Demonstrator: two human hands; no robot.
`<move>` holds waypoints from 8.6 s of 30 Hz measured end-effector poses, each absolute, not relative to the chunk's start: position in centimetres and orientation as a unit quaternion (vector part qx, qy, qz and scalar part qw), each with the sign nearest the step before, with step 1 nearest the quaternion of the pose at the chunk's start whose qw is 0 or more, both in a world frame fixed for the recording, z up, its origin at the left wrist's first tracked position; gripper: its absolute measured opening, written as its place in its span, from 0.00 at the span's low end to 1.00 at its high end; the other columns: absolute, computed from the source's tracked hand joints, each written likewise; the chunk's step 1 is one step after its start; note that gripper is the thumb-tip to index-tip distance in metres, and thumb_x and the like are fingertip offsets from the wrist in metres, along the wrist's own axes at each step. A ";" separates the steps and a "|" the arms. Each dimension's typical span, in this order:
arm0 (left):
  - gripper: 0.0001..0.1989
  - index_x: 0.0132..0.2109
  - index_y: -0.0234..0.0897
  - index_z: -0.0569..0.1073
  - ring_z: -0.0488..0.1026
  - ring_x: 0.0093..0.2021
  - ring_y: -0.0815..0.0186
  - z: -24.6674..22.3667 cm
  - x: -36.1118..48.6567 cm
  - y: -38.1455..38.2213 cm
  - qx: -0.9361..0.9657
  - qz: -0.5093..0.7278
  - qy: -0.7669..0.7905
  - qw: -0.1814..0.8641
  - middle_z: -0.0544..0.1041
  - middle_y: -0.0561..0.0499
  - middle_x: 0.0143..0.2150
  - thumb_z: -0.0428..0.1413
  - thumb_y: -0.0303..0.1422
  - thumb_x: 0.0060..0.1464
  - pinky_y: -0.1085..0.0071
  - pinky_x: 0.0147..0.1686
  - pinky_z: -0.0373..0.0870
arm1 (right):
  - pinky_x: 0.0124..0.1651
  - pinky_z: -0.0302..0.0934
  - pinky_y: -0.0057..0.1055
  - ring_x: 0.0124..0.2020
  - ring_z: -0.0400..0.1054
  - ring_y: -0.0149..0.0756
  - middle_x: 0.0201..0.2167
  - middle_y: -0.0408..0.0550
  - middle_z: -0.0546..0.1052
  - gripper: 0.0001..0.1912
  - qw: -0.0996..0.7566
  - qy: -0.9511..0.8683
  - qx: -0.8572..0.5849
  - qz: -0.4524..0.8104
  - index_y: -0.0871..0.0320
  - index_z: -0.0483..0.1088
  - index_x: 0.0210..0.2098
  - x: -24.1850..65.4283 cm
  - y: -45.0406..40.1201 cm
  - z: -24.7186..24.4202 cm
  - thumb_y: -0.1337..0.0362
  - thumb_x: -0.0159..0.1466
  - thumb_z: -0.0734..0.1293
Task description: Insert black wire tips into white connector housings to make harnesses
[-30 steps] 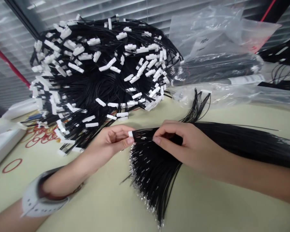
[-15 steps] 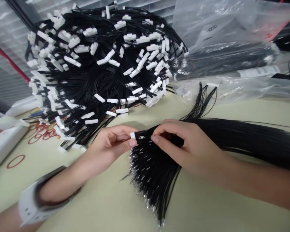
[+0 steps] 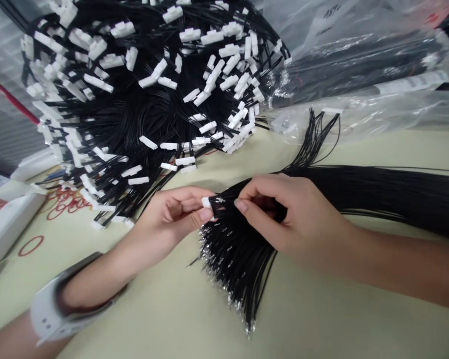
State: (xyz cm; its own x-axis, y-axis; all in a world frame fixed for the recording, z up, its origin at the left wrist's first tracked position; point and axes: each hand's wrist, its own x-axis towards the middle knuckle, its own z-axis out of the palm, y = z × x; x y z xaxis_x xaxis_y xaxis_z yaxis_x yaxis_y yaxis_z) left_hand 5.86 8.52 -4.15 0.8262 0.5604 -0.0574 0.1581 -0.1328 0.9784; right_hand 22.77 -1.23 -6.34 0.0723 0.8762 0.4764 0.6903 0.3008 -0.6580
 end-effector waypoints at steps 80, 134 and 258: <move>0.10 0.34 0.38 0.77 0.71 0.25 0.76 -4.1 6.2 7.7 0.660 0.164 0.291 0.673 0.78 0.55 0.26 0.60 0.20 0.44 0.86 0.26 0.67 | 0.32 0.42 0.29 0.23 0.55 0.22 0.23 0.39 0.68 0.08 0.425 -0.741 -0.520 0.023 0.62 0.65 0.26 22.5 -1.5 -6.5 0.71 0.60 0.58; 0.10 0.37 0.40 0.76 0.71 0.28 0.80 -4.0 6.4 7.7 0.688 0.168 0.264 0.655 0.78 0.58 0.28 0.58 0.22 0.48 0.90 0.28 0.65 | 0.26 0.47 0.23 0.23 0.55 0.21 0.22 0.39 0.66 0.08 0.444 -0.711 -0.542 0.064 0.63 0.67 0.26 22.6 -1.1 -6.1 0.68 0.59 0.60; 0.06 0.37 0.39 0.74 0.66 0.25 0.77 -4.3 5.7 8.5 0.693 0.183 0.273 0.642 0.72 0.58 0.24 0.56 0.26 0.51 0.83 0.26 0.61 | 0.25 0.51 0.19 0.17 0.55 0.18 0.16 0.34 0.63 0.05 0.418 -0.677 -0.594 0.123 0.60 0.65 0.26 22.5 -1.7 -5.9 0.67 0.58 0.62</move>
